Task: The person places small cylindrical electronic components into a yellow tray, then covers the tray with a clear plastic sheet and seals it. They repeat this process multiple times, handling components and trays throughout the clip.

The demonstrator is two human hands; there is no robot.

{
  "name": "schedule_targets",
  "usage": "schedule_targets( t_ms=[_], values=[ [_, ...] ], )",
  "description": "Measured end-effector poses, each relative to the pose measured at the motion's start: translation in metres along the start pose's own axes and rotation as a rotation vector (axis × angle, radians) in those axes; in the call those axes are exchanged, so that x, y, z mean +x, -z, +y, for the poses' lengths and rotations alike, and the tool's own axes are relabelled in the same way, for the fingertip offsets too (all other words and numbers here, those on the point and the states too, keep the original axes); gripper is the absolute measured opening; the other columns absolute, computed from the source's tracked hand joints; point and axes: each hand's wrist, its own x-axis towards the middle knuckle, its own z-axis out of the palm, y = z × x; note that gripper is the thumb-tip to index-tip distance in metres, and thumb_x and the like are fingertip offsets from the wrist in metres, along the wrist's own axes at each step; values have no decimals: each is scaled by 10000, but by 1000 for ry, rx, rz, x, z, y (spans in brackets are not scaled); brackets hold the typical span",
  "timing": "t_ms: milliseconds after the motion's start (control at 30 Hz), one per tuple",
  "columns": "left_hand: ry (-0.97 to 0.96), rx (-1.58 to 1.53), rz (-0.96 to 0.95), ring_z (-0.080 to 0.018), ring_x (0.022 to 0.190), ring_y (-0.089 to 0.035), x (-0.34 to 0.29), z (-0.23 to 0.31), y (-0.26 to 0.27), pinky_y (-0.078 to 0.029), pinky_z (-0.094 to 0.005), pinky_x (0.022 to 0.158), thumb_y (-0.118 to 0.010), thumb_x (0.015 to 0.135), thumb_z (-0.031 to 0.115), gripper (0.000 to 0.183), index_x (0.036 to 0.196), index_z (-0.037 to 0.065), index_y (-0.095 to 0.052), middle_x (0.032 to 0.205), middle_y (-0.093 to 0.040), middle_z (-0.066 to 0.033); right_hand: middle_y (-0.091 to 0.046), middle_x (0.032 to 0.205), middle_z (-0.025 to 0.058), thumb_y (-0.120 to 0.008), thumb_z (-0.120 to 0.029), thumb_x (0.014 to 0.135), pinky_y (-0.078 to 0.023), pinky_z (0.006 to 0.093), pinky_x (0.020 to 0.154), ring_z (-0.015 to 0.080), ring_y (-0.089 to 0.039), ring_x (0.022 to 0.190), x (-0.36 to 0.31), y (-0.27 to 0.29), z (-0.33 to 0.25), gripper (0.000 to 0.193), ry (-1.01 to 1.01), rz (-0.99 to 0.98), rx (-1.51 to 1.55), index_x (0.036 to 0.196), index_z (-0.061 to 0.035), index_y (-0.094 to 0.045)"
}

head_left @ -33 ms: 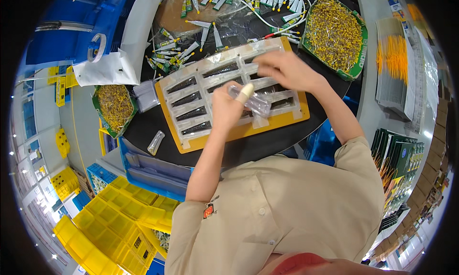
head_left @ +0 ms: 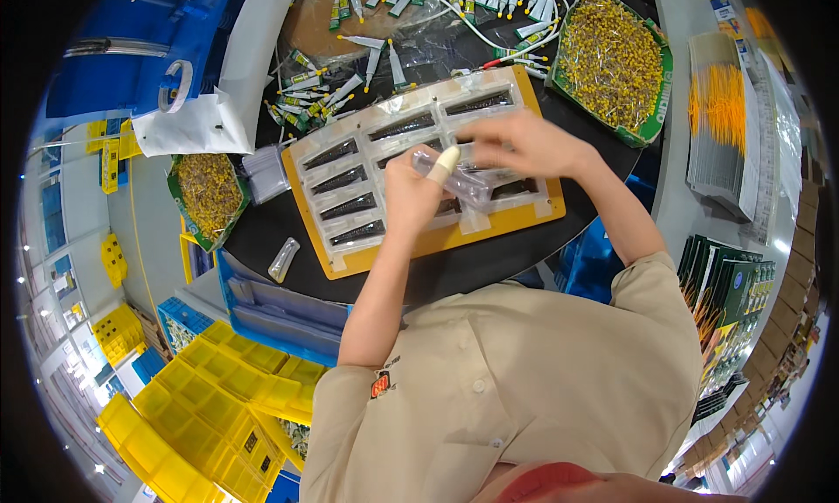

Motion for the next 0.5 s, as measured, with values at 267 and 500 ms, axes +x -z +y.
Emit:
schedule_targets(
  t_ms=[267, 500],
  values=[
    [105, 138, -172, -127, 613, -646, -24, -14, -10, -495, -273, 526, -762, 886, 248, 276, 829, -4, -667, 749, -695, -83, -603, 875, 143, -704, -162, 841, -487, 447, 815, 359, -599, 905, -24, -18, 9, 238, 277, 603, -517, 1025, -32, -629],
    [42, 125, -394, -135, 565, -632, -46, -27, -11, -515, -276, 552, -775, 859, 214, 266, 913, -33, -695, 698, -692, -72, -647, 927, 178, -676, -171, 893, -505, 440, 847, 374, -629, 914, -40, -40, 0, 239, 104, 555, -805, 1086, -32, -659]
  ],
)
